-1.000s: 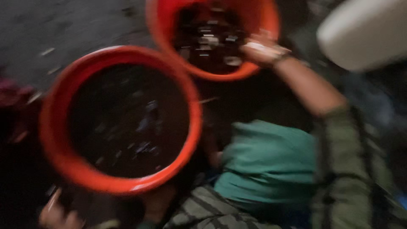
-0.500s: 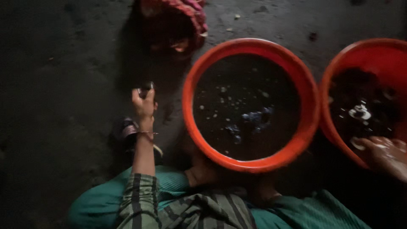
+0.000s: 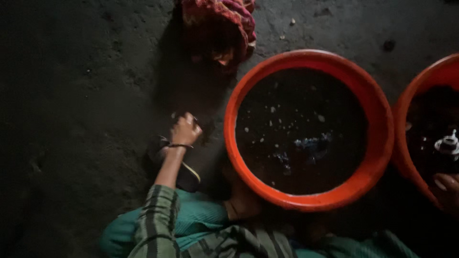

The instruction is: The person sits on the floor and cleans small metal parts by hand. They repeatedly dip the parts into a red basin of dark liquid, scrub them with a small brush, rinse them, and place them into a second red basin.

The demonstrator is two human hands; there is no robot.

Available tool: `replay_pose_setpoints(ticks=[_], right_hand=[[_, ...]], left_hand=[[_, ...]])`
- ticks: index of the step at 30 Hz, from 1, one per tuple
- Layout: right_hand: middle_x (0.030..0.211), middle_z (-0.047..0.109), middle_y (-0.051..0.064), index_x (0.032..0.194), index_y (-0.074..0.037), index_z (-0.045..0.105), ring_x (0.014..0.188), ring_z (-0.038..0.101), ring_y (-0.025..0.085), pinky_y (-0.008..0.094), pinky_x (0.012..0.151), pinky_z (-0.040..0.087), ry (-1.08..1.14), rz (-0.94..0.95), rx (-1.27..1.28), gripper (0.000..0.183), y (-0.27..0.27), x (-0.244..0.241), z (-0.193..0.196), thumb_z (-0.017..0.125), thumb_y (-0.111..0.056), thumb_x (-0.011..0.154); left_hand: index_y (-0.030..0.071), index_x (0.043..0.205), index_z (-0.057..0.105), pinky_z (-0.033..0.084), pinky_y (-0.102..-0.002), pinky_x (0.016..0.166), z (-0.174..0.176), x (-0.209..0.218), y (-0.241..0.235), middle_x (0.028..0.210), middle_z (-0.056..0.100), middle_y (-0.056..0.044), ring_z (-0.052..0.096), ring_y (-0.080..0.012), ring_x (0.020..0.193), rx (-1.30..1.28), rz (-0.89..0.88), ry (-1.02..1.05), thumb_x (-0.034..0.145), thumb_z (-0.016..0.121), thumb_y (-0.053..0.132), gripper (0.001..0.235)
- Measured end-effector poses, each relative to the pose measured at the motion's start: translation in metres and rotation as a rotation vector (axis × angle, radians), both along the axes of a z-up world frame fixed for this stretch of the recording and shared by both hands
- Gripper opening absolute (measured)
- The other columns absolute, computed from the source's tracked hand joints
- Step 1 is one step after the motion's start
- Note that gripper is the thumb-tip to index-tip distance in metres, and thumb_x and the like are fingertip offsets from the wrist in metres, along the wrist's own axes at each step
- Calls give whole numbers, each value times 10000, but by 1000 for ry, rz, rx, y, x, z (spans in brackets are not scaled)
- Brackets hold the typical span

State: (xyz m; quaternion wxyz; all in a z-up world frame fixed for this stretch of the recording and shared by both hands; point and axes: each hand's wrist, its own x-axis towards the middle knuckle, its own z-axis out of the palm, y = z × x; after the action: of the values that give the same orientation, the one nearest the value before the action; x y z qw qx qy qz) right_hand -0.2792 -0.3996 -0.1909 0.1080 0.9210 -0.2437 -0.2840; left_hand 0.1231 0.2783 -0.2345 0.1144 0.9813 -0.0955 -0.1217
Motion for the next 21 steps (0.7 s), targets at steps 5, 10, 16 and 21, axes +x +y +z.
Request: replay_pose_setpoints(ticks=[5, 10, 16, 21], right_hand=[[1170, 705, 20, 1202, -208, 659, 1078, 687, 183, 403, 932, 529, 17, -40, 13, 379, 13, -21, 12, 595, -371, 866], [1164, 711, 46, 1194, -173, 667, 1058, 698, 199, 402, 907, 547, -15, 26, 12, 353, 28, 1, 59, 610, -316, 877], [1158, 718, 76, 1184, -130, 676, 1035, 710, 217, 402, 877, 569, -293, 379, 125, 322, 107, 101, 145, 628, -250, 889], [1152, 724, 101, 1175, -95, 683, 1016, 721, 233, 401, 852, 587, -565, 736, 371, 296, 183, 160, 228, 642, -196, 900]], left_hand=[[30, 1232, 500, 568, -475, 714, 32, 15, 22, 1074, 640, -217, 689, -372, 924, -389, 92, -694, 994, 695, 259, 384], [68, 1244, 443, 513, -340, 607, 38, -19, -5, 1010, 567, -104, 586, -195, 777, -1026, 262, -351, 992, 652, 340, 425], [131, 1324, 400, 582, -300, 862, 58, -41, -32, 1259, 493, -84, 573, -158, 1082, -1294, -94, -333, 921, 795, 220, 572], [145, 1337, 425, 605, -368, 934, 89, -85, -113, 1300, 502, -95, 598, -192, 1155, -1414, -203, -211, 806, 868, 76, 694]])
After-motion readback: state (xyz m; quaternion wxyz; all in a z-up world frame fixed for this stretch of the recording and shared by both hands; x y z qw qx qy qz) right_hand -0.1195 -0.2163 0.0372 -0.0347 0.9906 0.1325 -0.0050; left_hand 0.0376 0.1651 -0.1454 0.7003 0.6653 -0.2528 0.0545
